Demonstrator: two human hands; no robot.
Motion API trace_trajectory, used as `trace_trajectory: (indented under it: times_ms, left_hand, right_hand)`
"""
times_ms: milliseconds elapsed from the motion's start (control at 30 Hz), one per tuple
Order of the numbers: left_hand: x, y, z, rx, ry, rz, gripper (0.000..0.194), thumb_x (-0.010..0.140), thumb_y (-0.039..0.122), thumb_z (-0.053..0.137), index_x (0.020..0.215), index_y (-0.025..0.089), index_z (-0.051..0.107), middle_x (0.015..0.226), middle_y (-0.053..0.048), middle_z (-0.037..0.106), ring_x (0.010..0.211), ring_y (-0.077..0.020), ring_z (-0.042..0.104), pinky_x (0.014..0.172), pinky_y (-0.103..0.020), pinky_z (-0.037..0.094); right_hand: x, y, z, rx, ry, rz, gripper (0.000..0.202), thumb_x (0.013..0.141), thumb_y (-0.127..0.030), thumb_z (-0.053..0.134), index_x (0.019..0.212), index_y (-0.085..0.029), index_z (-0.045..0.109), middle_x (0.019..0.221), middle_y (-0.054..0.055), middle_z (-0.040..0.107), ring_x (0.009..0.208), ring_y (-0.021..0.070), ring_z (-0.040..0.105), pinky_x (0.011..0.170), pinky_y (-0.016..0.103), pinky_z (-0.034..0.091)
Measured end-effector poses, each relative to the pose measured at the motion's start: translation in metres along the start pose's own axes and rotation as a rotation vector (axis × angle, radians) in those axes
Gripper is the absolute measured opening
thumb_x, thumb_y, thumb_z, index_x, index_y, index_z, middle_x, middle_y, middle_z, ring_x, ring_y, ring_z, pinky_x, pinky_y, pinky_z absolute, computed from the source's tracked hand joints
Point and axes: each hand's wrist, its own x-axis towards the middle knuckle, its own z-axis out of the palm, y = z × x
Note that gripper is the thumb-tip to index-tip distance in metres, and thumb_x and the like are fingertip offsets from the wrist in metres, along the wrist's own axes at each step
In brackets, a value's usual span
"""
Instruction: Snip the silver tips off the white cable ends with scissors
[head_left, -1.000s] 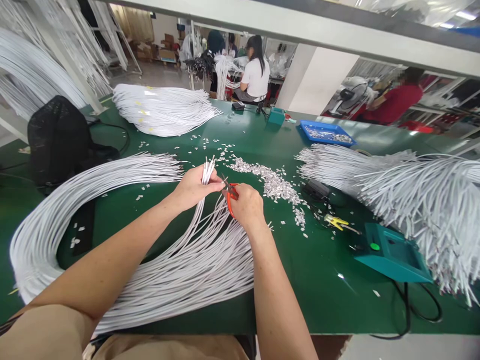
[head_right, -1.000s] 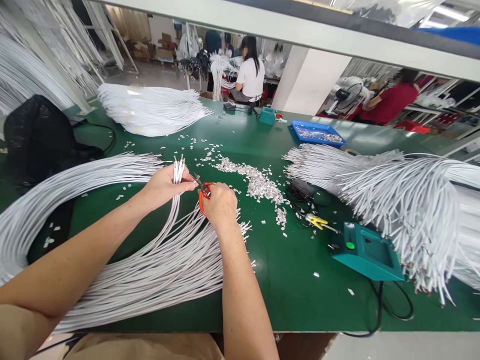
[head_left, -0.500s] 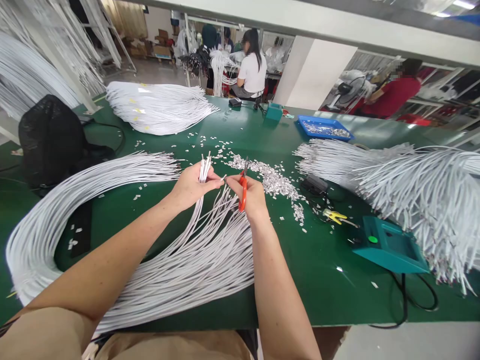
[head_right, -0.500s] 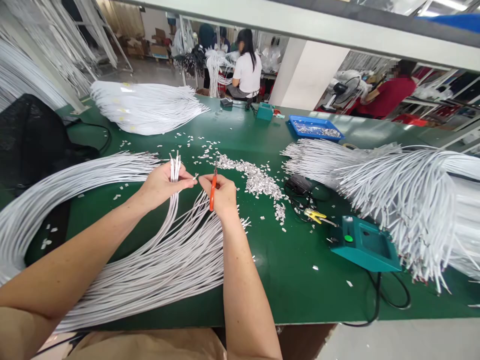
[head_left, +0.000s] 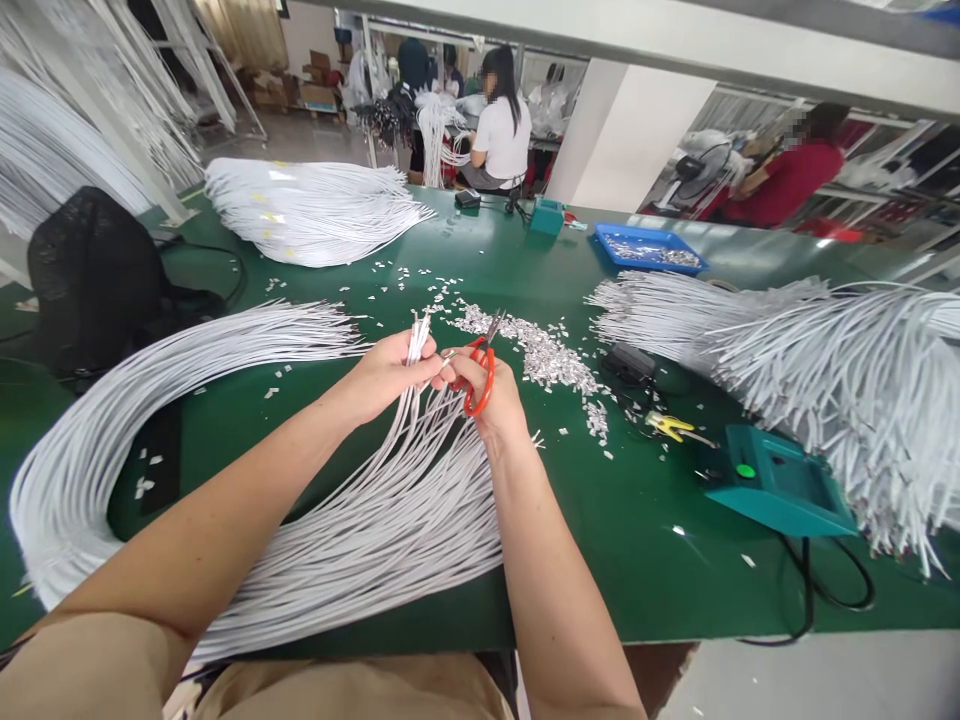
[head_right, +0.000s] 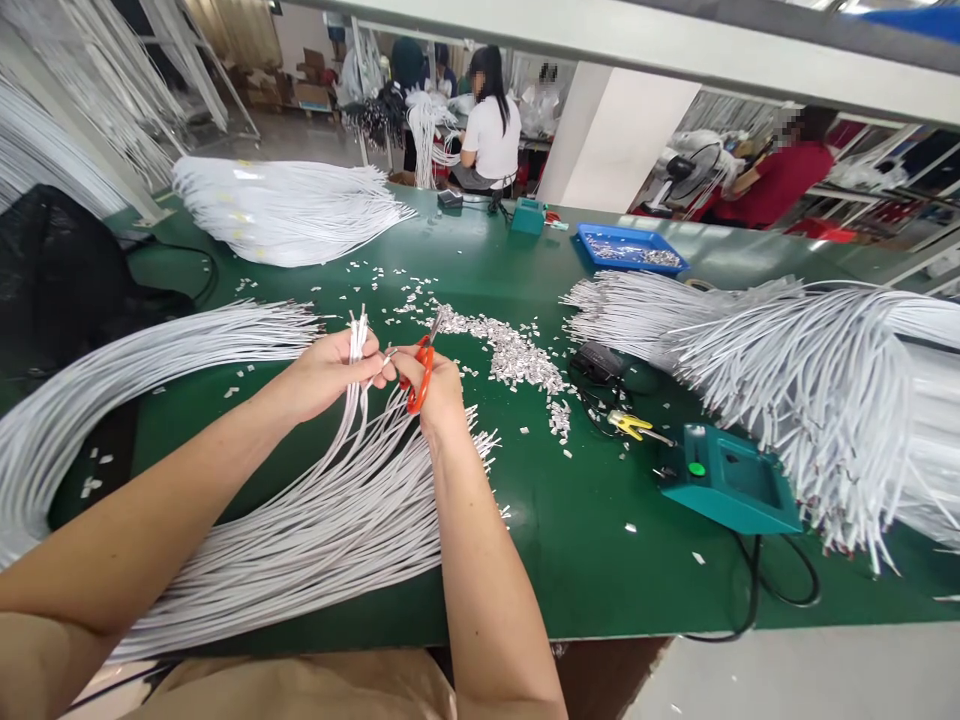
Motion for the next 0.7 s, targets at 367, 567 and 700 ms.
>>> trace_trajectory:
  times_ms: [367, 567, 700]
  left_hand:
    - [0.002, 0.0, -0.003, -0.029, -0.002, -0.011, 0.03, 0.075, 0.031, 0.074, 0.074, 0.021, 0.045, 0.063, 0.003, 0.058, 0.082, -0.0203, 0.068, 0.078, -0.034, 0.047]
    - [0.001, -0.002, -0.001, 0.017, 0.068, -0.016, 0.027, 0.073, 0.038, 0.076, 0.084, 0.017, 0.061, 0.087, -0.004, 0.068, 0.084, -0.0187, 0.066, 0.081, -0.035, 0.05]
    - [0.001, -0.004, -0.001, -0.027, 0.142, -0.045, 0.038, 0.076, 0.05, 0.072, 0.095, 0.017, 0.07, 0.104, -0.008, 0.07, 0.087, -0.0183, 0.065, 0.084, -0.035, 0.052]
  right_hand:
    - [0.001, -0.005, -0.01, -0.262, 0.123, -0.23, 0.025, 0.071, -0.043, 0.069, 0.071, -0.018, 0.07, 0.076, 0.002, 0.068, 0.074, 0.0157, 0.06, 0.074, 0.029, 0.047]
    - [-0.002, 0.001, -0.005, -0.434, 0.155, -0.34, 0.02, 0.076, -0.039, 0.067, 0.073, -0.019, 0.07, 0.08, 0.003, 0.067, 0.078, 0.0158, 0.06, 0.074, 0.029, 0.048]
    - [-0.001, 0.0, -0.011, -0.603, 0.464, -0.453, 0.02, 0.081, -0.033, 0.061, 0.091, -0.019, 0.071, 0.095, 0.006, 0.068, 0.089, 0.0171, 0.061, 0.083, 0.03, 0.048]
